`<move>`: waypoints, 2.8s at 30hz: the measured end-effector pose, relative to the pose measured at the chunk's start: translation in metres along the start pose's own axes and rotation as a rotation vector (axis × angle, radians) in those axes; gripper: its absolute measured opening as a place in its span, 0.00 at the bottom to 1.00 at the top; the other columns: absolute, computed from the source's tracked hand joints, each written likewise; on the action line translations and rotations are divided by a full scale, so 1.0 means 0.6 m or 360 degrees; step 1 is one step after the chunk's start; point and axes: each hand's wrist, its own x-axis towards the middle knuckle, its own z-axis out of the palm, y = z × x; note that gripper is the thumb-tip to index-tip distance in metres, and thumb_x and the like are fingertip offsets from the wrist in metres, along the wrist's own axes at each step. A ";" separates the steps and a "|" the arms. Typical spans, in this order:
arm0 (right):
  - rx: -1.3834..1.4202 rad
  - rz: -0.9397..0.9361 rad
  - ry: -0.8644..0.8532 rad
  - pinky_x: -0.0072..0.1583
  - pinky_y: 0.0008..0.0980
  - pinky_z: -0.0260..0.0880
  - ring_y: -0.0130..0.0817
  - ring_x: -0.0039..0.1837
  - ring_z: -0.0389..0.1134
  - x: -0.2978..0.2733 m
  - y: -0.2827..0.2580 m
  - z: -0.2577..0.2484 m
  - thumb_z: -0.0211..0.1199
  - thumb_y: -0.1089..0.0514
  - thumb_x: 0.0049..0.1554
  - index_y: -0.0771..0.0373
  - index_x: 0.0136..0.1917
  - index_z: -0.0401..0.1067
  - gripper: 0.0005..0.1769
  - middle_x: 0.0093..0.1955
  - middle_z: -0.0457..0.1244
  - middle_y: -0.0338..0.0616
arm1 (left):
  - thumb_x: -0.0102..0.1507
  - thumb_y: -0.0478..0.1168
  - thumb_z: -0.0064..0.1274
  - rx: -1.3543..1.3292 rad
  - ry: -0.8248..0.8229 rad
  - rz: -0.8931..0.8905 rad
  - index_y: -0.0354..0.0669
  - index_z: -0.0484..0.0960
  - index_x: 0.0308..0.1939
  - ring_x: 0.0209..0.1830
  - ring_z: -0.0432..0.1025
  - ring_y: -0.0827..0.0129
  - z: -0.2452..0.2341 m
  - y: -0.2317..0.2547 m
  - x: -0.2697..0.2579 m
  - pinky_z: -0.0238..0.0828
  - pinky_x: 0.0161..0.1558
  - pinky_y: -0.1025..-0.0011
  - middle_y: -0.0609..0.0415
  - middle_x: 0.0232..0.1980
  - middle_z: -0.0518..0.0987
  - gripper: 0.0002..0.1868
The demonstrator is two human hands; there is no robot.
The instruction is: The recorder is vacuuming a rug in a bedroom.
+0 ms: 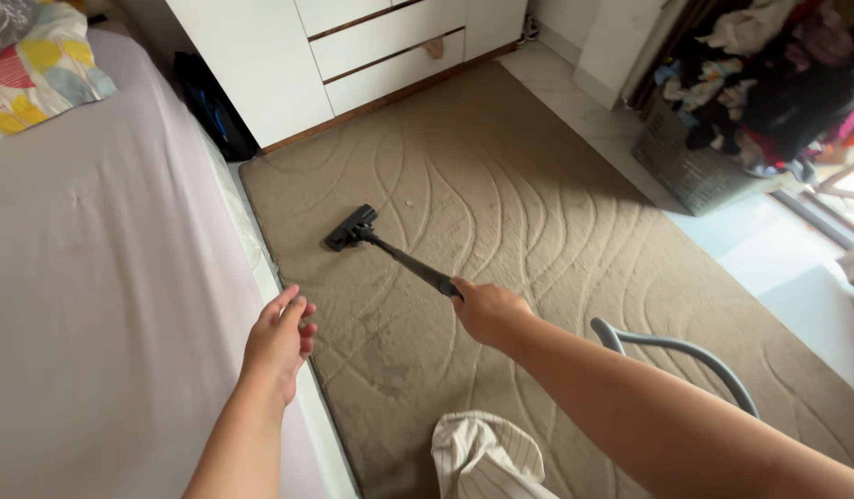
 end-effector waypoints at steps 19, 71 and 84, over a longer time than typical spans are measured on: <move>0.0004 -0.0030 0.0051 0.36 0.32 0.69 0.29 0.35 0.65 0.211 -0.029 -0.135 0.36 0.38 0.69 0.36 0.80 0.52 0.27 0.40 0.66 0.40 | 0.68 0.44 0.47 0.0081 -0.0196 0.0057 0.53 0.70 0.72 0.38 0.67 0.75 0.085 0.132 0.194 0.65 0.37 0.76 0.60 0.50 0.77 0.26; 0.0276 0.0852 0.0456 0.41 0.42 0.74 0.40 0.48 0.75 0.069 0.257 -0.029 0.40 0.31 0.65 0.34 0.77 0.57 0.29 0.49 0.71 0.44 | 0.69 0.49 0.44 0.1155 -0.1237 -0.0234 0.55 0.57 0.78 0.57 0.73 0.67 0.389 0.004 0.197 0.72 0.54 0.68 0.58 0.65 0.77 0.33; 0.0397 0.1760 0.0289 0.52 0.46 0.80 0.45 0.50 0.80 -0.359 0.385 0.215 0.46 0.24 0.58 0.21 0.75 0.61 0.32 0.47 0.76 0.44 | 0.70 0.50 0.43 0.1152 -0.1543 -0.0229 0.54 0.56 0.78 0.62 0.71 0.64 0.489 -0.004 0.156 0.68 0.61 0.64 0.57 0.69 0.74 0.32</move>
